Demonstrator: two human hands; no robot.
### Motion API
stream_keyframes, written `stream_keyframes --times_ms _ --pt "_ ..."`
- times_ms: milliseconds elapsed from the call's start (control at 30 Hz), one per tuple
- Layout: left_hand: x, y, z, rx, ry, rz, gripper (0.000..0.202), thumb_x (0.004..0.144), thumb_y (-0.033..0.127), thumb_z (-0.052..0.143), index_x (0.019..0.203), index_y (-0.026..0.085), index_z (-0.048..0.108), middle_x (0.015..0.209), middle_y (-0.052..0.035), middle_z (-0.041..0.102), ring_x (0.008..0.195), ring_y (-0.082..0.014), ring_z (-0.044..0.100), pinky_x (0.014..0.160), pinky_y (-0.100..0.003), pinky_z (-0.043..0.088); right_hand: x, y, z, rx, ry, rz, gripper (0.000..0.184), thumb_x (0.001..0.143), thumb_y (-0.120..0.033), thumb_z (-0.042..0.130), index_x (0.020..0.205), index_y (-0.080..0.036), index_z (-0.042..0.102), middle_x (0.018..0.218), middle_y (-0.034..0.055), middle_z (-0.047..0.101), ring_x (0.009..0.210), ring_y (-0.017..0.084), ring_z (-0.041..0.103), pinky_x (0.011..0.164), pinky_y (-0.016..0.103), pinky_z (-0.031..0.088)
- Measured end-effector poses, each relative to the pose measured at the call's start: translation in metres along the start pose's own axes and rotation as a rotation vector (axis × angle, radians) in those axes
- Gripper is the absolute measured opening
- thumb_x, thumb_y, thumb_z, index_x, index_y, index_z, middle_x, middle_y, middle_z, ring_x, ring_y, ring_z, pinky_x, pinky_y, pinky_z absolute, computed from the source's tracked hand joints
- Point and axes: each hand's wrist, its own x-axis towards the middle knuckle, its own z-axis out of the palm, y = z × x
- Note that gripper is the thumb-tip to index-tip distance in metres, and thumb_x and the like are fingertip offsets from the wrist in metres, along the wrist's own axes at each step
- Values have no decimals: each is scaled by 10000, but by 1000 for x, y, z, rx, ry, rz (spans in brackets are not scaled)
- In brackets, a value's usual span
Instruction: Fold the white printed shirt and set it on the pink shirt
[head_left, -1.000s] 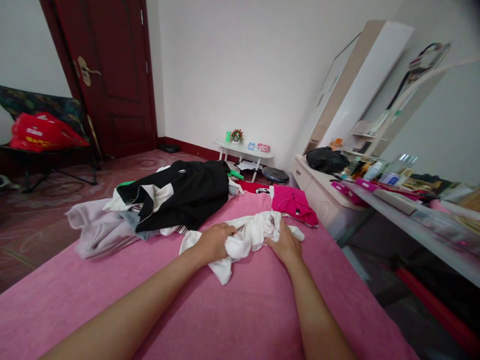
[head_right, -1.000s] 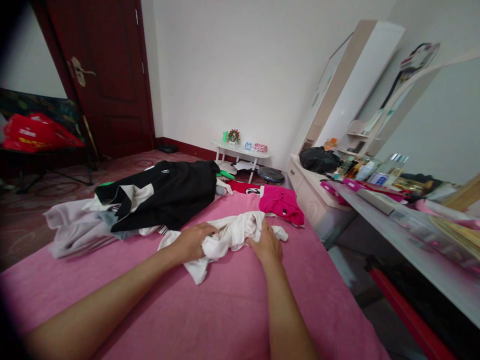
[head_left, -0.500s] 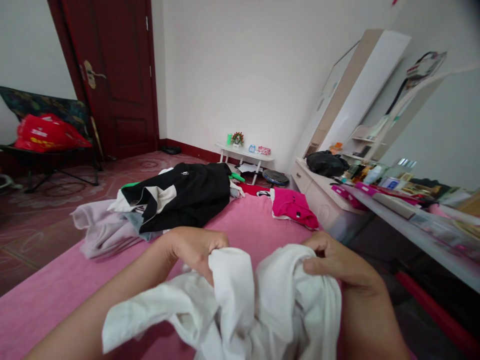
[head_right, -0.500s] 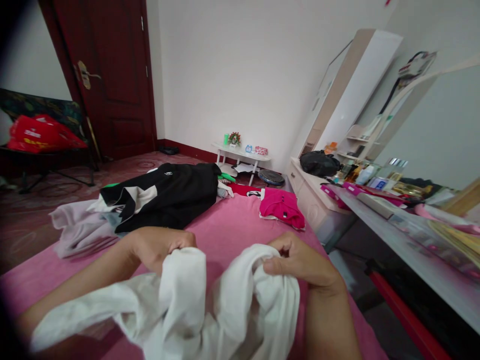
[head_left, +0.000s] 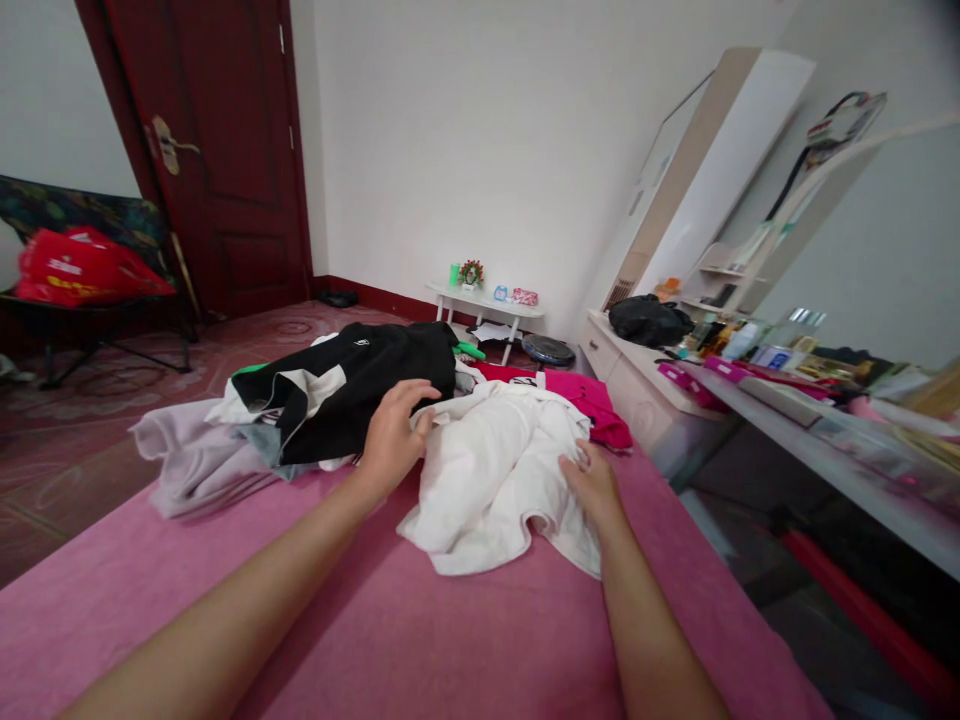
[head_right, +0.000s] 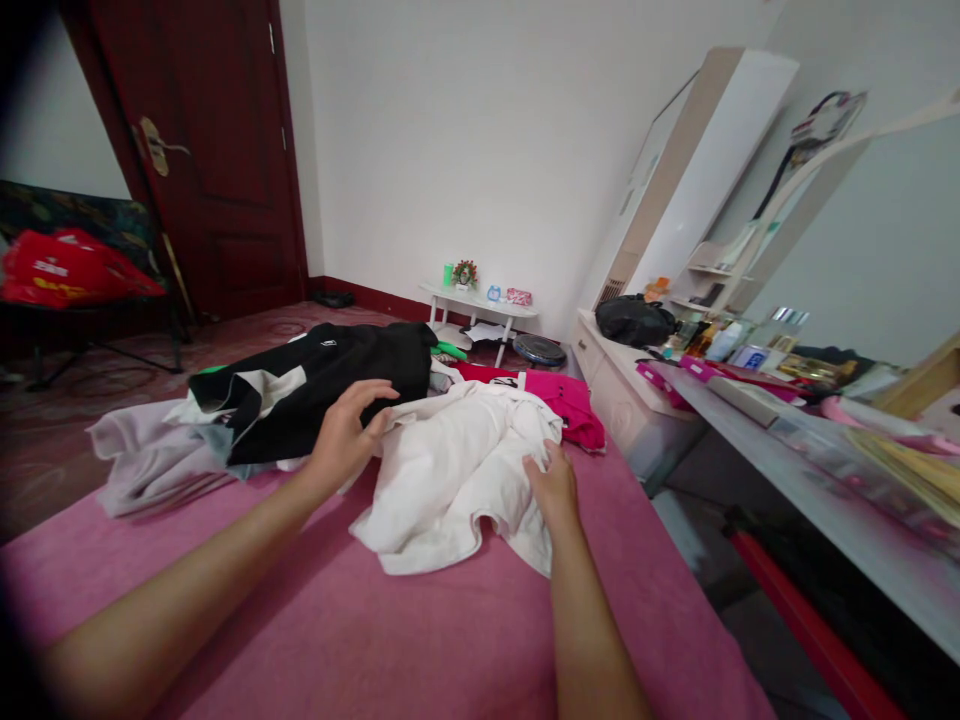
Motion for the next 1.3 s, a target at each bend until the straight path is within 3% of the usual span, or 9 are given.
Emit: stream_keyframes --times_ms 67,167,267,633,767,933,1033,1133,1300 --pt "-15 9 13 31 -225 184 249 865 207 445 1029 210 632 1126 -57 611 1091 -201 537 991 -359 395 -10 3 13 -128 -52 -18 483 715 -386 552 1126 -138 603 1176 147 579 1067 269 564 925 393 440" --pt "-39 8 36 126 -562 335 339 877 283 473 1188 202 583 1259 -94 558 1168 -243 500 1019 -400 370 -22 0 21 -325 -69 -70 372 744 -358 536 1051 -188 660 1243 130 525 1149 289 497 989 417 381" --pt "-57 -5 54 188 -672 338 423 906 323 426 1295 176 506 1404 -118 427 1305 -265 368 1081 -415 306 -24 -1 20 -346 -78 -70 343 763 -350 518 1027 -200 677 1250 120 510 1137 279 506 979 399 391" --pt "-63 -15 62 176 -674 324 434 926 336 379 1333 211 467 1442 -82 384 1340 -245 313 1089 -405 300 -16 20 22 48 82 -13 256 701 -331 532 846 -172 672 1085 106 625 1061 243 556 982 397 382" --pt "-62 -15 59 156 -713 315 419 924 322 375 1308 199 493 1428 -89 405 1330 -225 330 1098 -408 271 -28 15 7 96 -50 -72 349 674 -371 595 949 -165 659 1229 113 555 1161 233 502 1018 378 352" --pt "-70 -2 20 -28 -593 247 382 883 284 450 1245 193 532 1349 -114 464 1217 -219 450 1010 -368 375 -61 7 -36 113 -364 -156 557 681 -468 644 1162 -193 583 1371 121 457 1260 240 425 1054 405 316" --pt "-85 17 -17 -56 -641 426 292 897 281 418 1109 209 605 1097 -102 589 1045 -206 529 944 -342 402 -80 6 -55 18 -492 -242 661 668 -461 675 1260 -213 517 1421 113 399 1295 246 384 1068 417 302" --pt "-102 34 -38 20 -838 642 283 905 305 406 1089 237 609 945 -84 607 918 -194 552 889 -325 414 -89 7 -57 -101 -454 -333 530 729 -419 625 1217 -227 554 1388 100 442 1270 242 411 1063 430 310" --pt "-109 38 -17 224 -728 408 406 867 309 473 1258 200 484 1083 -104 565 974 -217 545 821 -317 454 -88 0 -41 -290 -290 -467 301 831 -274 444 1062 -188 617 1162 106 588 1112 242 511 982 420 391"
